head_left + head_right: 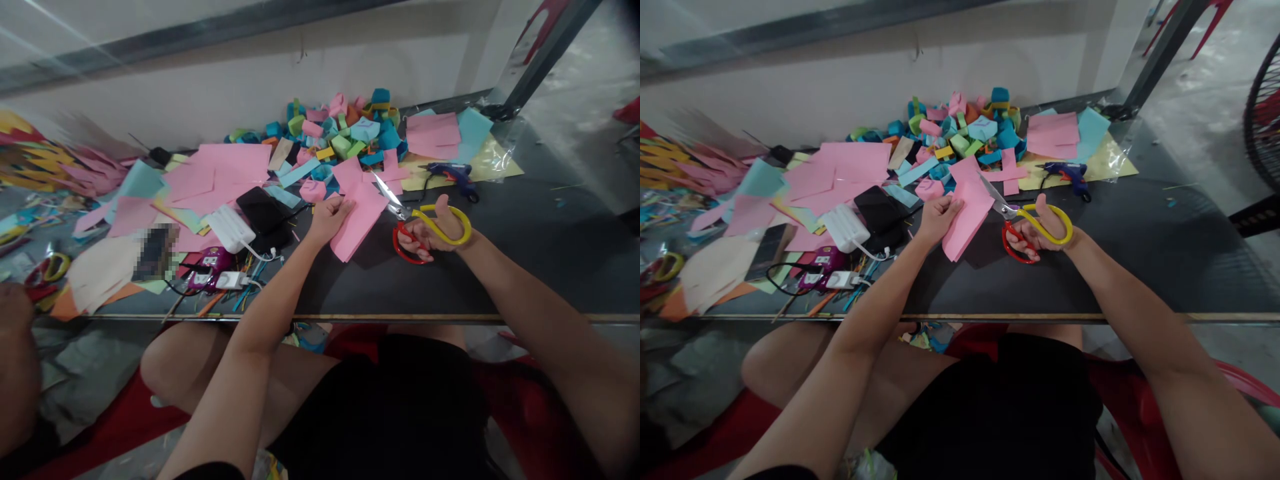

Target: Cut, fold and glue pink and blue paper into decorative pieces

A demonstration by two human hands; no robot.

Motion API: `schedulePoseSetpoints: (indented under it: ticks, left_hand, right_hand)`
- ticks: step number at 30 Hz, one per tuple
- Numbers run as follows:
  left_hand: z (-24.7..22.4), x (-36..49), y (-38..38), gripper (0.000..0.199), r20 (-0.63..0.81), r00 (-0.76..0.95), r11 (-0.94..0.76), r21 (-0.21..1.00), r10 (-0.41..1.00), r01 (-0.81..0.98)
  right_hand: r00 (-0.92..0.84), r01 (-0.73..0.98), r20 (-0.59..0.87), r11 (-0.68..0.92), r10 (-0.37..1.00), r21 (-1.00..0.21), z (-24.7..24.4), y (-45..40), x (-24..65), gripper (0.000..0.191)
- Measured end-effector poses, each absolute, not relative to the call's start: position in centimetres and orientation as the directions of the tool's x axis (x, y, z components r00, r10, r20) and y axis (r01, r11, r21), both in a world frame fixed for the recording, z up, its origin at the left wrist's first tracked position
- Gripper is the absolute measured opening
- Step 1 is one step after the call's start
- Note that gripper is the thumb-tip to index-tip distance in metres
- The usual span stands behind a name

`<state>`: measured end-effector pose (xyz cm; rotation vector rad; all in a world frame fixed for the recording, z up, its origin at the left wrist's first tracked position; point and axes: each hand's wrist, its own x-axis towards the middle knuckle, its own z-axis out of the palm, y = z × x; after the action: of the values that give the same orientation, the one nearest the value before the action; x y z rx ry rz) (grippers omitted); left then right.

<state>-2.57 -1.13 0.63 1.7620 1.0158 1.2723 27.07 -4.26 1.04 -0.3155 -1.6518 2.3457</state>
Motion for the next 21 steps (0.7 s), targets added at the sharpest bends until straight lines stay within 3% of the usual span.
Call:
schedulePoseSetpoints:
  ticks: [11, 21]
  left_hand:
    - [0.9, -1.9, -1.4, 0.076, 0.371, 0.139, -0.39, 0.908, 0.918, 0.155]
    - [0.6, -1.9, -1.3, 0.07, 0.343, 0.085, -0.352, 0.925, 0.936, 0.141]
  right_hand:
    - [-0.926, -0.088, -0.04, -0.318, 0.374, -0.944, 0.7, -3.9, 27.1, 0.097]
    - [-0.863, 0.037, -0.193, -0.322, 0.466, -0.946, 2.0, -4.5, 26.6, 0.101]
